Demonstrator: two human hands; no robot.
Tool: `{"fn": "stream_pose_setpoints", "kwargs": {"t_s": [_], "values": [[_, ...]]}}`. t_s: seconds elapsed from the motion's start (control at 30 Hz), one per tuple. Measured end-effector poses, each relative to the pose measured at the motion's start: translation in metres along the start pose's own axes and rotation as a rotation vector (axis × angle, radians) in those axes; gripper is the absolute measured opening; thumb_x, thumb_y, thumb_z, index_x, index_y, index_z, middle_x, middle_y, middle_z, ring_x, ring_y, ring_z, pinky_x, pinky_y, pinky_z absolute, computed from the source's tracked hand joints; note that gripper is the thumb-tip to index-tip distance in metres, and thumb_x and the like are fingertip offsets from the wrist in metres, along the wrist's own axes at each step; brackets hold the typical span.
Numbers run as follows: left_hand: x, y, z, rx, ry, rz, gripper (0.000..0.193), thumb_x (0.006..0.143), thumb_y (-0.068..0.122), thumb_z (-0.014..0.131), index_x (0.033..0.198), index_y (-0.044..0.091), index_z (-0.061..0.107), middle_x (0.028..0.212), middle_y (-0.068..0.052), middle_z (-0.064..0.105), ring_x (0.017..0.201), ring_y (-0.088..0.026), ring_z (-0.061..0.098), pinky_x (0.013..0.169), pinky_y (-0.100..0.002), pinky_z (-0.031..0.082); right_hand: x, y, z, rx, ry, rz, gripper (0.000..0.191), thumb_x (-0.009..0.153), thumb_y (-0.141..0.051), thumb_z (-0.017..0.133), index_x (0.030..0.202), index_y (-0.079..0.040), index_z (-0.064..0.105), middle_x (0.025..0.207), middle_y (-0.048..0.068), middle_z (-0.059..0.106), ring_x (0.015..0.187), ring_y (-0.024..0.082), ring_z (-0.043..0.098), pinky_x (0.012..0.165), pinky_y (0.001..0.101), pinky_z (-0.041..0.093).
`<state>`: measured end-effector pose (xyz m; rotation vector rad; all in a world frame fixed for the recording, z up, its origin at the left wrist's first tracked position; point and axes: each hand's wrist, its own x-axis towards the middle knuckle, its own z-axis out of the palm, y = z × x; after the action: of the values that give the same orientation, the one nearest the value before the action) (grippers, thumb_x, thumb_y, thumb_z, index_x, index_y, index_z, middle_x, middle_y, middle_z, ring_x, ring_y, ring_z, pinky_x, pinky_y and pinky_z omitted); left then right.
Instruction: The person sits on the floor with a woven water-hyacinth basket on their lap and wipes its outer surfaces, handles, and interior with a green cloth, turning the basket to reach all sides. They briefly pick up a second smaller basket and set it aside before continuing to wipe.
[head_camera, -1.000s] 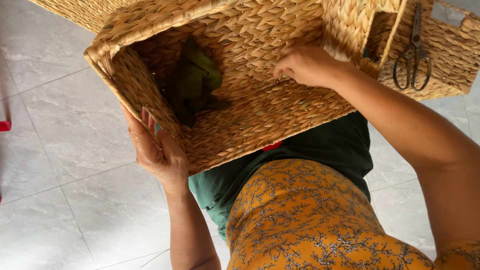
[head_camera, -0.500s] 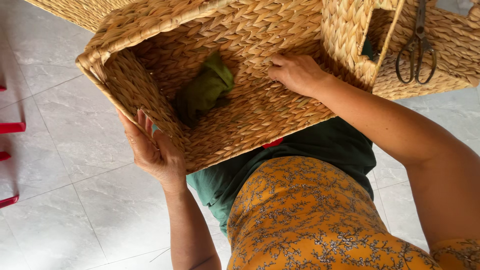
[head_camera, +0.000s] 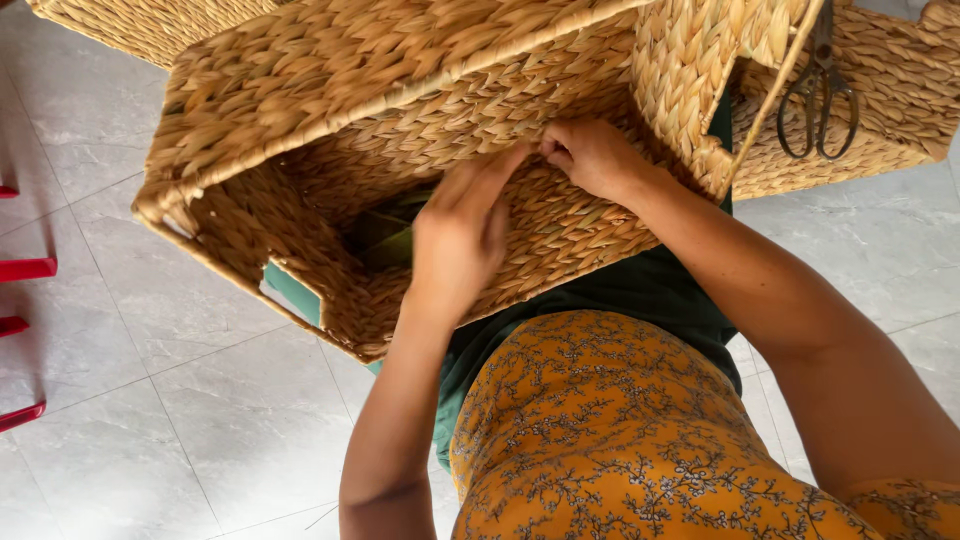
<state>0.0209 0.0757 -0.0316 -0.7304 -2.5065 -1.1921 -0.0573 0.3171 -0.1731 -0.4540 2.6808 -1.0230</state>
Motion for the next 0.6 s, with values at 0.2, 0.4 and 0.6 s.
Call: {"fn": "stream_pose_setpoints", "kwargs": {"t_s": [0.2, 0.4, 0.6], "values": [[0.023, -0.079, 0.113, 0.172, -0.291, -0.127, 0.039, 0.085, -0.003, 0.063, 0.120, 0.011, 0.071, 0.101, -0.021, 0.075, 0.084, -0.037, 0.074, 0.073, -0.046, 0.060, -0.023, -0.013, -0.027, 0.244, 0.127, 0.015, 0.013, 0.101, -0.007, 0.064, 0.112, -0.005, 0.071, 0.097, 0.011, 0.078, 0.086, 0.019, 0.075, 0.076, 0.0331, 0.062], [0.009, -0.108, 0.144, 0.268, -0.344, -0.204, 0.032, 0.090, 0.001, 0.066, 0.119, 0.013, 0.071, 0.087, -0.020, 0.075, 0.076, -0.037, 0.074, 0.065, -0.046, 0.060, -0.158, 0.022, -0.099, 0.887, 0.475, -0.207, 0.016, 0.115, 0.000, 0.051, 0.119, 0.001, 0.066, 0.104, 0.016, 0.073, 0.089, 0.020, 0.076, 0.083, 0.0328, 0.066], [0.015, -0.117, 0.158, 0.438, -0.508, -0.188, 0.037, 0.086, -0.003, 0.066, 0.121, 0.011, 0.069, 0.084, -0.020, 0.074, 0.075, -0.031, 0.075, 0.058, -0.041, 0.061, -0.190, 0.127, -0.105, 0.380, 0.992, 0.159, 0.018, 0.113, 0.011, 0.061, 0.126, 0.000, 0.068, 0.116, 0.010, 0.070, 0.096, 0.016, 0.066, 0.093, 0.0310, 0.061]]}}
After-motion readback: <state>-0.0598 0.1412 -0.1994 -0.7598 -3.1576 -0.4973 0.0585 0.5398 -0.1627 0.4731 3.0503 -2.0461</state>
